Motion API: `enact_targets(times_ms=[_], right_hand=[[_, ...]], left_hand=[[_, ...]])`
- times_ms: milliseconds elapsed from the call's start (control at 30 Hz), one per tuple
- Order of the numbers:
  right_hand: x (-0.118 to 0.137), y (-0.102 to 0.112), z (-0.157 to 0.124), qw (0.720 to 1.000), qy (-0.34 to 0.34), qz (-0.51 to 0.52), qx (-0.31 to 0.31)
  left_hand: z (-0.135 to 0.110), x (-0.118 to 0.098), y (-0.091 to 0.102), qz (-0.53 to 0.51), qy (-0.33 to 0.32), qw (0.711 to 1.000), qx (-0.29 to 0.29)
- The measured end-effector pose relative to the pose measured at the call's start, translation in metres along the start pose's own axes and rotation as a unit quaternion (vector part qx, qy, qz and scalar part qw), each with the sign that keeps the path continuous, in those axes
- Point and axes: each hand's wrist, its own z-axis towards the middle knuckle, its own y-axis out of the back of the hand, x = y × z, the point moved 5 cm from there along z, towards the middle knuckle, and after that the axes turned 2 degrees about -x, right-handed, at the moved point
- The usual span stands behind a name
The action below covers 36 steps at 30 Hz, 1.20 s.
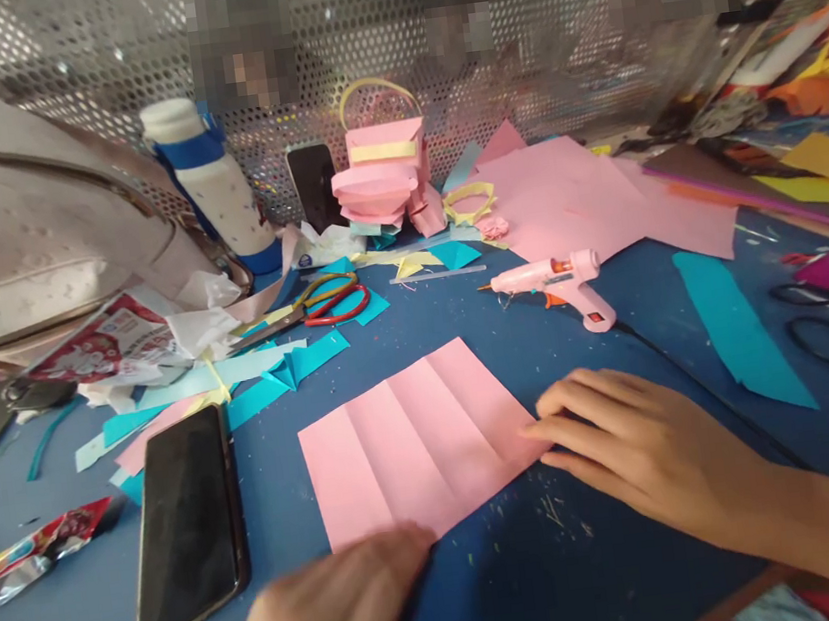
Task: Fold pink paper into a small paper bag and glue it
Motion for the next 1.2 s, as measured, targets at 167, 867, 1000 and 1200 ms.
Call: enact_targets(times_ms=[167, 867, 1000, 1200], right_hand=[[-0.002, -0.02, 0.018, 0.996, 0.024, 0.065, 0.05], [0.002, -0.032, 0.021, 0.995, 0.077, -0.049, 0.046], [0.002, -0.032, 0.019, 0.995, 0.064, -0.059, 0.053], [0.017, -0.017, 0.02, 0.996, 0.049, -0.077, 0.01]], left_hand=[[0.017, 0.034, 0.008, -0.049, 0.109, 0.991, 0.059], [0.012, 0.018, 0.004, 0.166, -0.002, 0.985, -0.037], [0.006, -0.003, 0.001, 0.165, -0.091, 0.981, -0.046], [0.011, -0.028, -0.011, 0.212, -0.172, 0.962, -0.028]])
